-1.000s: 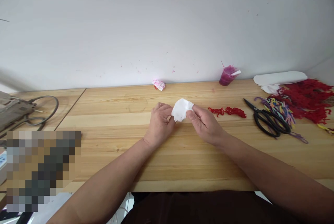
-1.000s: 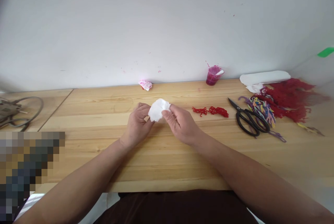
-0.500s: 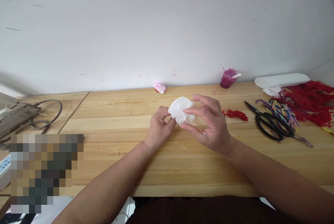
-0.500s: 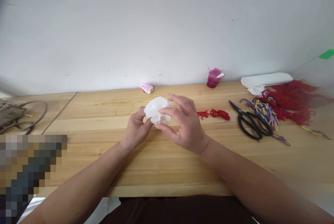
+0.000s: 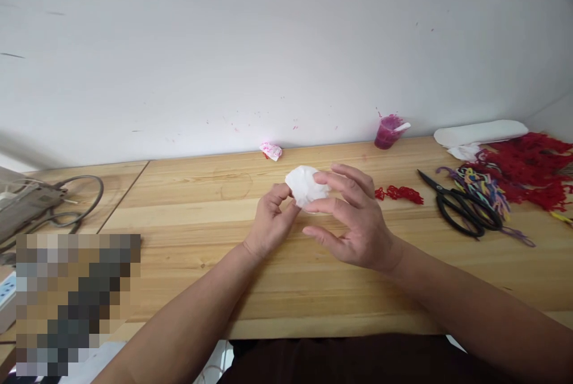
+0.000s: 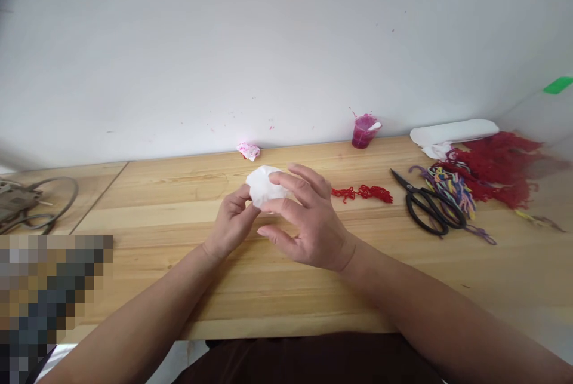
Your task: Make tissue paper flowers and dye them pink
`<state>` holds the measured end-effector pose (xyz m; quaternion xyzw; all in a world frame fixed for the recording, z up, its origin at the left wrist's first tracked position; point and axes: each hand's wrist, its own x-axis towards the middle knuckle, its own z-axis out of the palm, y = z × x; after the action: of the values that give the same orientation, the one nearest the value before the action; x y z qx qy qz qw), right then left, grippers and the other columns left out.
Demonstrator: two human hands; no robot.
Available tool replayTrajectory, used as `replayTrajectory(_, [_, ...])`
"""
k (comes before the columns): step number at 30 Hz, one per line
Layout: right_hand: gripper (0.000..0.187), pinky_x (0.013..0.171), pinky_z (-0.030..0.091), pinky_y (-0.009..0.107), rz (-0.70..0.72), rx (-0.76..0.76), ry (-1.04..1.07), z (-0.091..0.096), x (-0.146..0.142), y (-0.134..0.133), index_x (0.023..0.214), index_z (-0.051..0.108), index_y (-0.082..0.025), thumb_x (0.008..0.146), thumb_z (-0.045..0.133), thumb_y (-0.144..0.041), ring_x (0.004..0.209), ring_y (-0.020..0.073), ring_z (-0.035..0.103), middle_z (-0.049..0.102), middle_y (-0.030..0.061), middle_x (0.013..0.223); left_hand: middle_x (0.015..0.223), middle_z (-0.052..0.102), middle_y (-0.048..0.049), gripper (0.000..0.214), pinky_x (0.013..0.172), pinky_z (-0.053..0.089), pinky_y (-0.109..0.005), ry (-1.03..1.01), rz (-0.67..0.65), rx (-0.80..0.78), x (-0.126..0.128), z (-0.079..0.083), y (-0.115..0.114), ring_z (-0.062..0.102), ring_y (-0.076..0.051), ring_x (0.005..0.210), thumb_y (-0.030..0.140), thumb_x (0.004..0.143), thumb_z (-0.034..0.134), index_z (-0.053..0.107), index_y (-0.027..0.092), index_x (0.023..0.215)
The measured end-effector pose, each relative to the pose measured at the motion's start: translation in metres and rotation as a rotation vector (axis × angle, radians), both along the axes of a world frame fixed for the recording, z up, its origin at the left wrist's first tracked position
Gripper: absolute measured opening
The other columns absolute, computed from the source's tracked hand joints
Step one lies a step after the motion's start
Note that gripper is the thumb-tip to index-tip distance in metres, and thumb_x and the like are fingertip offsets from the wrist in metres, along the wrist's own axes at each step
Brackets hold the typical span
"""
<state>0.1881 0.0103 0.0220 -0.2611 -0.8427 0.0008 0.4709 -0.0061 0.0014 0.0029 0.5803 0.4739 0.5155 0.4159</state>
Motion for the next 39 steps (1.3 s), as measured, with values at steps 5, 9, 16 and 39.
replayTrajectory(5, [0.032,0.114,0.041,0.057,-0.032,-0.151,0.142,0.003,0.002,0.003,0.115,0.066,-0.026,0.086,0.075,-0.036,0.131,0.0349,0.054,0.065,0.0122,0.130,0.085,0.067,-0.0020,0.012,0.087,0.045,-0.029,-0.157,-0.106,-0.079,-0.001,0.002,0.000,0.058,-0.019,0.087,0.030,0.087,0.069,0.074,0.020,0.082])
replayTrajectory(9, [0.043,0.113,0.042,0.058,-0.061,-0.328,0.174,0.001,0.002,0.005,0.123,0.063,-0.024,0.087,0.074,-0.044,0.131,0.0346,0.055,0.062,0.0155,0.135,0.095,0.072,-0.0037,0.012,0.091,0.047,-0.031,-0.312,-0.156,-0.096,0.002,-0.001,-0.001,0.061,-0.020,0.095,0.033,0.084,0.073,0.078,0.021,0.084])
replayTrajectory(16, [0.034,0.115,0.039,0.060,0.059,-0.188,0.093,0.003,0.000,-0.003,0.110,0.067,-0.026,0.082,0.077,-0.044,0.136,0.0377,0.050,0.063,0.0119,0.135,0.087,0.075,-0.0044,0.019,0.082,0.051,-0.032,-0.492,-0.123,-0.238,0.005,-0.002,0.002,0.067,-0.023,0.091,0.035,0.072,0.079,0.079,0.021,0.086])
replayTrajectory(39, [0.034,0.116,0.037,0.062,0.069,-0.186,0.206,0.012,0.009,0.000,0.113,0.067,-0.024,0.087,0.068,-0.047,0.134,0.0378,0.051,0.062,0.0132,0.133,0.070,0.067,-0.0012,0.035,0.071,0.048,-0.027,-0.366,-0.348,-0.185,-0.011,-0.018,0.006,0.054,-0.013,0.064,0.042,0.068,0.092,0.069,0.017,0.060])
